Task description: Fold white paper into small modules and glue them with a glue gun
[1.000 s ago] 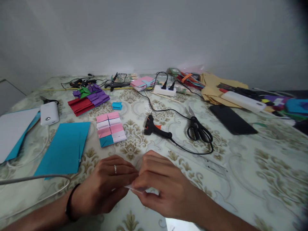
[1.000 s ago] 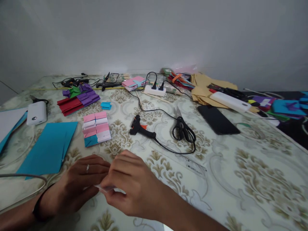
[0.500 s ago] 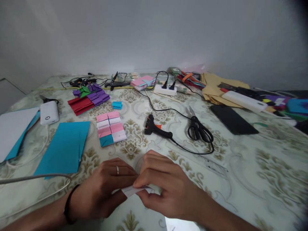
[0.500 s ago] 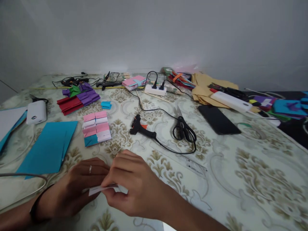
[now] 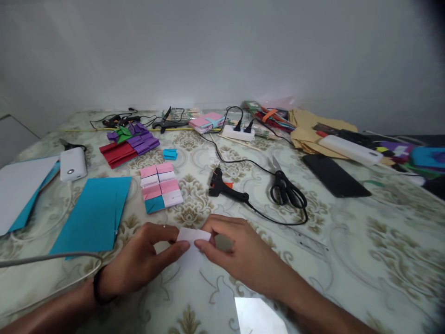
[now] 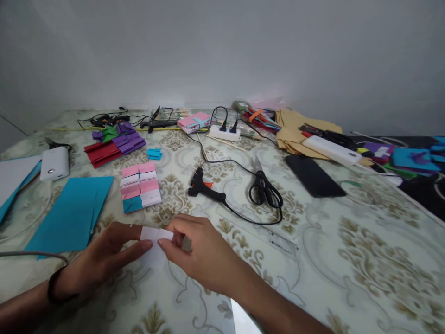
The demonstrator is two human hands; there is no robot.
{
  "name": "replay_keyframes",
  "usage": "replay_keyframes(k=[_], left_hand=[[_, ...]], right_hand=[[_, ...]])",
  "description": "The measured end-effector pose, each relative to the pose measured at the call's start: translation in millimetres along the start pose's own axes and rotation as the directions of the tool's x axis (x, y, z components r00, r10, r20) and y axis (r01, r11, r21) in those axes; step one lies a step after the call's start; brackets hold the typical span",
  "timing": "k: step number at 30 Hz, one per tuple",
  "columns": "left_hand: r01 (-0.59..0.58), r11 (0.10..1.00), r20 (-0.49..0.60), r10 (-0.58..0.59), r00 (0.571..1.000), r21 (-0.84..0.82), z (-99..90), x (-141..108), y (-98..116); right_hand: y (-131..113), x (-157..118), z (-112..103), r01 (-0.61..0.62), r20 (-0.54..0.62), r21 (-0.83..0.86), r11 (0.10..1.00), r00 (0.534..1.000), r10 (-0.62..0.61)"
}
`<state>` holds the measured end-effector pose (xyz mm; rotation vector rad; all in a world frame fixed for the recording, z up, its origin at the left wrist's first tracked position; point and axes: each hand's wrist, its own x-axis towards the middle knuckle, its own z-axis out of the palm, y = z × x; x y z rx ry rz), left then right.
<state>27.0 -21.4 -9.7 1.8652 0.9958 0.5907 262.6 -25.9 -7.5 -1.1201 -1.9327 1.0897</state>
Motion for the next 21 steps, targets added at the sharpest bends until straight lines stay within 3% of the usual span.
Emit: replay_keyframes(k=[3, 8, 13, 21], left_hand=[[0.097, 0.991, 0.012, -0.096, 0.995, -0.093, 2.7, 0.6, -3.7], [0.110, 0.973, -0.124, -0.137, 0.983, -0.200, 6.6, 0.1, -7.1], [0.140, 0.947, -0.103, -0.176, 0.979, -0.289, 8.0, -2.0, -7.1], [0.053, 0.947, -0.172, -0.112, 0.979, -0.316, 9.0, -1.7, -8.9]], right_hand=[[1.4, -0.4, 3.3, -0.093, 0.004, 0.039, 0.995, 0.996, 0.093], [5.7, 0.2, 9.7, -0.207, 0.047, 0.238, 0.949, 0.978, 0.202], [6.8, 1.8, 9.2, -0.178, -0.008, 0.332, 0.926, 0.981, 0.192], [6.6, 0.7, 5.5, -0.164, -0.038, 0.348, 0.923, 0.981, 0.188]])
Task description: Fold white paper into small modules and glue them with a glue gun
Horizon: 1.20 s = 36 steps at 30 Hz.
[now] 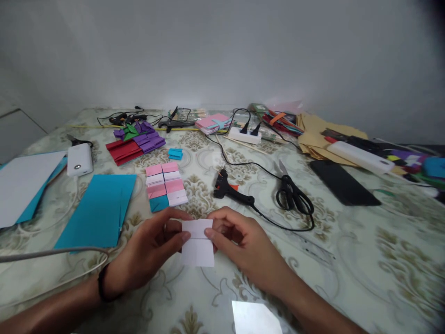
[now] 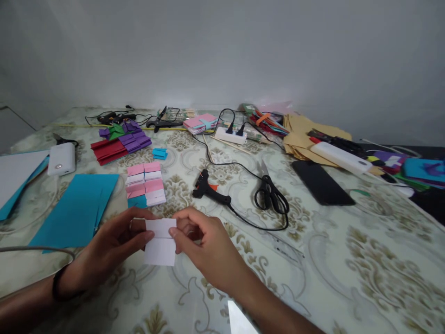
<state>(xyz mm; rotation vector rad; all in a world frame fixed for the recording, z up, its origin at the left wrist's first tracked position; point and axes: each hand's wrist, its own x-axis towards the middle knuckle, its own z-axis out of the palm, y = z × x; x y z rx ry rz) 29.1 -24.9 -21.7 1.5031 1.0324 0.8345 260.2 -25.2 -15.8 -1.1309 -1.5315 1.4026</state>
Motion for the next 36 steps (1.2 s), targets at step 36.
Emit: replay_keyframes(k=[36], left_hand=[[-0.032, 0.996, -0.106, 0.023, 0.994, -0.081, -6.9, 4, 5]], right_hand=[[-2, -3, -5, 0.383, -0.016, -0.155, 0.911, 0.921, -0.390]])
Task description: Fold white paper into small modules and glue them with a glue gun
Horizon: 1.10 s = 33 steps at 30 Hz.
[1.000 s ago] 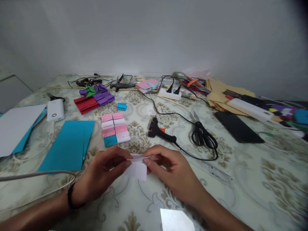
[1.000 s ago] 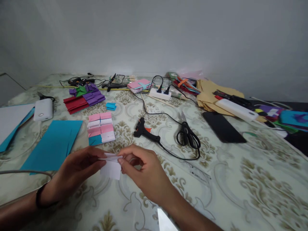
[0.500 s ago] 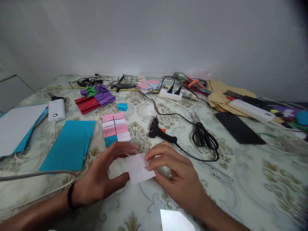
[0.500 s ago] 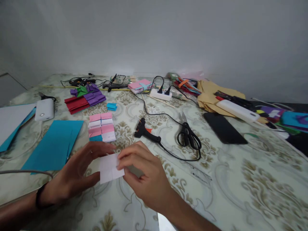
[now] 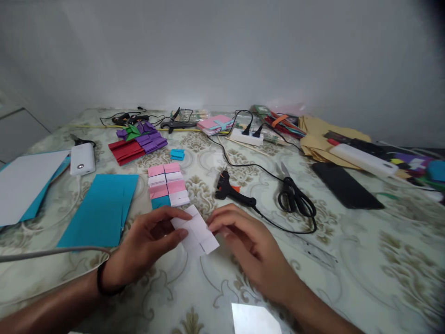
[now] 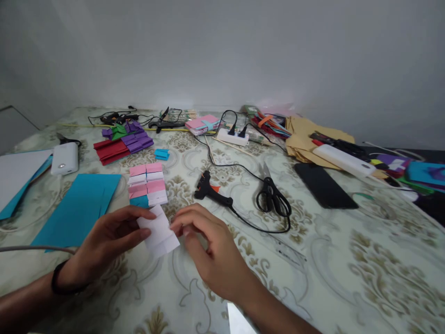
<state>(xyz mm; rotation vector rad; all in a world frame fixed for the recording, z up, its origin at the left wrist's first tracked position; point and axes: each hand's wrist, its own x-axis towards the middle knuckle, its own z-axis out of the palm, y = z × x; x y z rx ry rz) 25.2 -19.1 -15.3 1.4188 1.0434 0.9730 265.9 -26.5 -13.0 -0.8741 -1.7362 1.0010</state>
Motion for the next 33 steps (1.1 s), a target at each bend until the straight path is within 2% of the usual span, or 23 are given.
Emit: replay_keyframes(k=[5, 8, 12, 16, 21, 24, 30, 33], left_hand=[[-0.001, 1.000, 0.051, 0.001, 0.999, 0.013, 0.3, -2, -1], [-0.039, 0.998, 0.052, 0.036, 0.998, 0.043, 1.5, -4, -4], [-0.097, 0.991, 0.002, 0.097, 0.995, 0.093, 3.4, -3, -5], [-0.050, 0.995, -0.033, 0.053, 0.998, 0.087, 4.0, -2, -2], [0.006, 0.999, 0.026, -0.004, 1.000, -0.051, 1.7, -3, 3], [-0.013, 0.992, 0.079, 0.023, 0.997, -0.127, 0.3, -5, 2], [-0.072, 0.989, 0.039, 0.077, 0.996, -0.129, -0.6, -3, 5], [-0.106, 0.985, 0.034, 0.111, 0.993, -0.133, -0.9, -3, 6]], right_hand=[[2, -5, 4, -0.271, 0.052, 0.153, 0.950, 0.963, 0.266], [3, -4, 6, -0.326, 0.057, 0.173, 0.929, 0.945, 0.321], [2, -2, 8, -0.345, 0.049, 0.162, 0.925, 0.939, 0.341], [3, -4, 8, -0.304, 0.038, 0.129, 0.944, 0.953, 0.301], [6, -3, 5, -0.173, 0.061, -0.011, 0.985, 0.983, 0.173], [5, -2, 3, -0.150, 0.076, 0.010, 0.989, 0.986, 0.148], [5, -2, 2, -0.020, 0.097, -0.005, 1.000, 0.995, 0.020], [7, -1, 2, 0.013, 0.048, 0.003, 1.000, 0.999, -0.013]])
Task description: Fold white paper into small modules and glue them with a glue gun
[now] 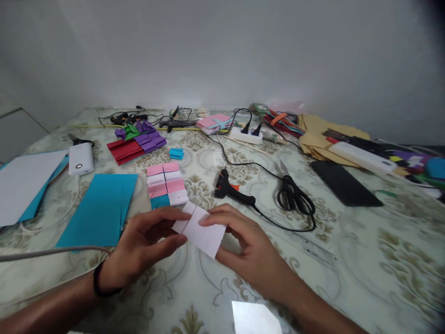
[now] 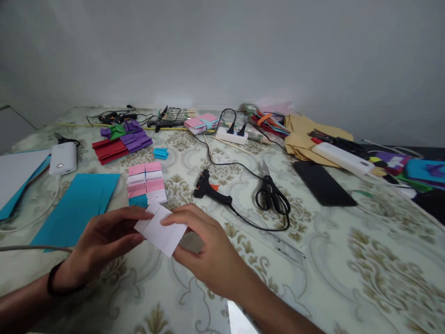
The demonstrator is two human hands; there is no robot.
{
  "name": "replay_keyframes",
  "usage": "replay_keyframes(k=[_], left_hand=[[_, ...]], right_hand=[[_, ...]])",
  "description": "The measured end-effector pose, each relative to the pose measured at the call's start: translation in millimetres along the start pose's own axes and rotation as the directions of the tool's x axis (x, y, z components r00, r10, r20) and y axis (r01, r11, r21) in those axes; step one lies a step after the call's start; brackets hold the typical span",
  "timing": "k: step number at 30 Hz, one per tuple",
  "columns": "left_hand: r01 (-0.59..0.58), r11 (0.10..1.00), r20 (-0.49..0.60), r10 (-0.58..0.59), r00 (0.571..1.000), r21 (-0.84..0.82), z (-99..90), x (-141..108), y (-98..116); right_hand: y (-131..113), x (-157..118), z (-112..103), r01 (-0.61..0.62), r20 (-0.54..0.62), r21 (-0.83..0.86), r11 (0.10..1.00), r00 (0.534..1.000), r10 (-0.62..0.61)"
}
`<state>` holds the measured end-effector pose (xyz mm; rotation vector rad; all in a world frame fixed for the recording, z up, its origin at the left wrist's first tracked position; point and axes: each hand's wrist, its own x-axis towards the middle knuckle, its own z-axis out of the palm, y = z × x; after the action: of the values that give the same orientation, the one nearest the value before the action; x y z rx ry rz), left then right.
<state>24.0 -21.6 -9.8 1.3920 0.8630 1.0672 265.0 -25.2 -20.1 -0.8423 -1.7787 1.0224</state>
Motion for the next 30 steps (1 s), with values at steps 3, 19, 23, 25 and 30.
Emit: replay_keyframes(k=[3, 19, 23, 25, 30], left_hand=[[-0.037, 0.998, 0.039, 0.035, 0.999, 0.047, -0.4, -2, -3], [-0.309, 0.778, 0.109, 0.300, 0.948, 0.547, -1.6, -6, 3], [-0.323, 0.814, 0.149, 0.287, 0.946, 0.482, -3.1, -8, 4], [-0.299, 0.836, 0.144, 0.262, 0.954, 0.460, -3.0, -8, 5], [-0.226, 0.895, 0.087, 0.209, 0.974, 0.385, -0.4, -8, 5]], right_hand=[[1, 0, 0, -0.009, -0.064, 0.005, 1.000, 0.998, 0.010], [-1, 2, 0, 0.008, -0.087, -0.043, 0.999, 0.996, -0.012], [-4, 2, -1, 0.017, -0.076, 0.063, 0.998, 0.997, -0.013], [-3, 1, -1, 0.013, -0.093, 0.095, 0.995, 0.996, -0.004], [-3, -1, 1, 0.007, -0.127, 0.087, 0.996, 0.992, 0.004]])
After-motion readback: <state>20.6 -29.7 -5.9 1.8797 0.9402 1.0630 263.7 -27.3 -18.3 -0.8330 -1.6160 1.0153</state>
